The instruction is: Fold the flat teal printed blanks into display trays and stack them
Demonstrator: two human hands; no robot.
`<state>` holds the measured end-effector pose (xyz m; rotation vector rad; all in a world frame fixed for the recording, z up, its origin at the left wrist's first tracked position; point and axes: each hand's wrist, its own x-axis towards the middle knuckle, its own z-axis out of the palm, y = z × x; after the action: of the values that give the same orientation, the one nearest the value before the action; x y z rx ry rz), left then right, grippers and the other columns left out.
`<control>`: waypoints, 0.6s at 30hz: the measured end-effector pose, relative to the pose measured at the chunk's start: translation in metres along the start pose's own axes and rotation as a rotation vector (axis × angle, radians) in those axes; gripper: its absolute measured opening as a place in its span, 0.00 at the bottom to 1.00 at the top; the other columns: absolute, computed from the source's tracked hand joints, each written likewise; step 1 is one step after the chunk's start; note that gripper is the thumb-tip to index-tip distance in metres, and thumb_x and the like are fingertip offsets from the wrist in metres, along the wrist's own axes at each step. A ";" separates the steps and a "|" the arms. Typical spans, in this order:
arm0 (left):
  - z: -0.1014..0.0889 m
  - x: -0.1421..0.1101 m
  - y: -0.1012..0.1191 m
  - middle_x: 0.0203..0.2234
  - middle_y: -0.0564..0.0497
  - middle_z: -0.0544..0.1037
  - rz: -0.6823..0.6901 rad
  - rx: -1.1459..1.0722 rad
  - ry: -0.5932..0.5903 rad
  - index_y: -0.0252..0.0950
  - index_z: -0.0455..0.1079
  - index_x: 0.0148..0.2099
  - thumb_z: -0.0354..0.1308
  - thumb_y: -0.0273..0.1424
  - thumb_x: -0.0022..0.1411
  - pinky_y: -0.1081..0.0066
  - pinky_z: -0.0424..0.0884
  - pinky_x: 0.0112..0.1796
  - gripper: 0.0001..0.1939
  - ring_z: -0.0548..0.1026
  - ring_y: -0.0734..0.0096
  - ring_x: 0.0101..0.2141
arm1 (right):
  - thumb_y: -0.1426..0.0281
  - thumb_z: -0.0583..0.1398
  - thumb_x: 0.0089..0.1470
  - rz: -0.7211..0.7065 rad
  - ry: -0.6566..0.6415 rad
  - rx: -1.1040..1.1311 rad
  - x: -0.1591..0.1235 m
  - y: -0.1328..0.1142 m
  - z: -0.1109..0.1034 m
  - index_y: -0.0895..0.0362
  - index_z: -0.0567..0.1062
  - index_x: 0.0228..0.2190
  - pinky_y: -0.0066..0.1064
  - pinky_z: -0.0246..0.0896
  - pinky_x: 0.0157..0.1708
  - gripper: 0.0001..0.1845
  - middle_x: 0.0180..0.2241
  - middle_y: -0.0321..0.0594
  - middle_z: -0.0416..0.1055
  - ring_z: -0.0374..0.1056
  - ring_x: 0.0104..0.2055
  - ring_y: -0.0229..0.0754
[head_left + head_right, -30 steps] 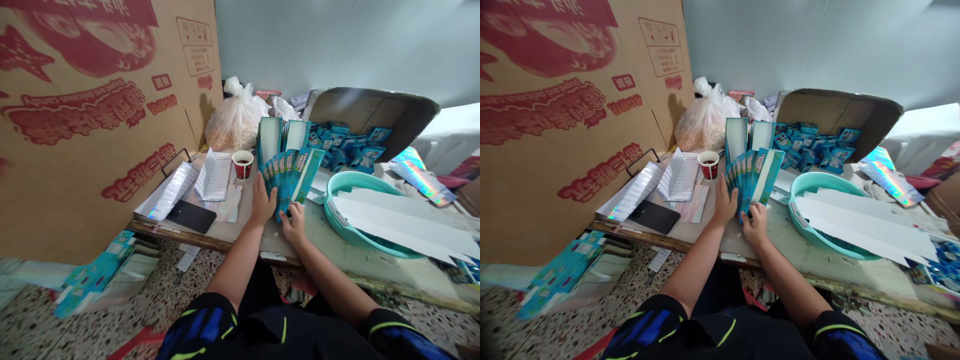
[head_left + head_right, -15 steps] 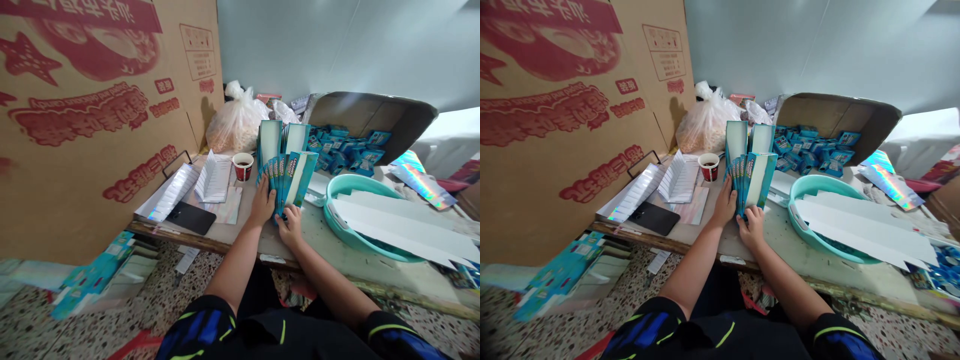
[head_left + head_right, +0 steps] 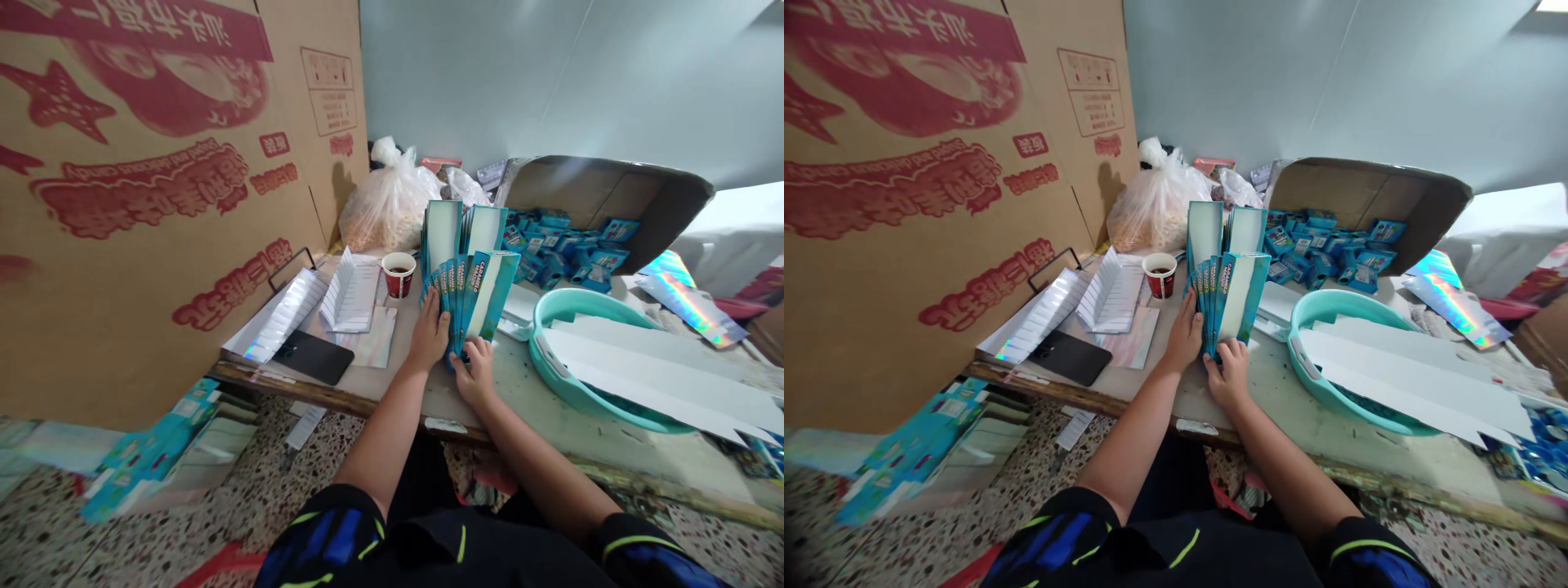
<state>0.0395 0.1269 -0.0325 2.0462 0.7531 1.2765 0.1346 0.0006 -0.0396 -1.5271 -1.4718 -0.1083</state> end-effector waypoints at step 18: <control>-0.004 -0.001 0.023 0.70 0.40 0.61 0.150 0.041 0.062 0.39 0.56 0.73 0.39 0.42 0.77 0.48 0.58 0.68 0.29 0.60 0.56 0.70 | 0.68 0.57 0.60 0.027 -0.050 -0.053 0.000 -0.005 -0.001 0.51 0.61 0.25 0.42 0.55 0.40 0.13 0.32 0.39 0.61 0.58 0.38 0.49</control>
<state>0.0383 0.1114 -0.0145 2.1380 0.6689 1.4243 0.1313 -0.0014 -0.0366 -1.6022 -1.4979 -0.0947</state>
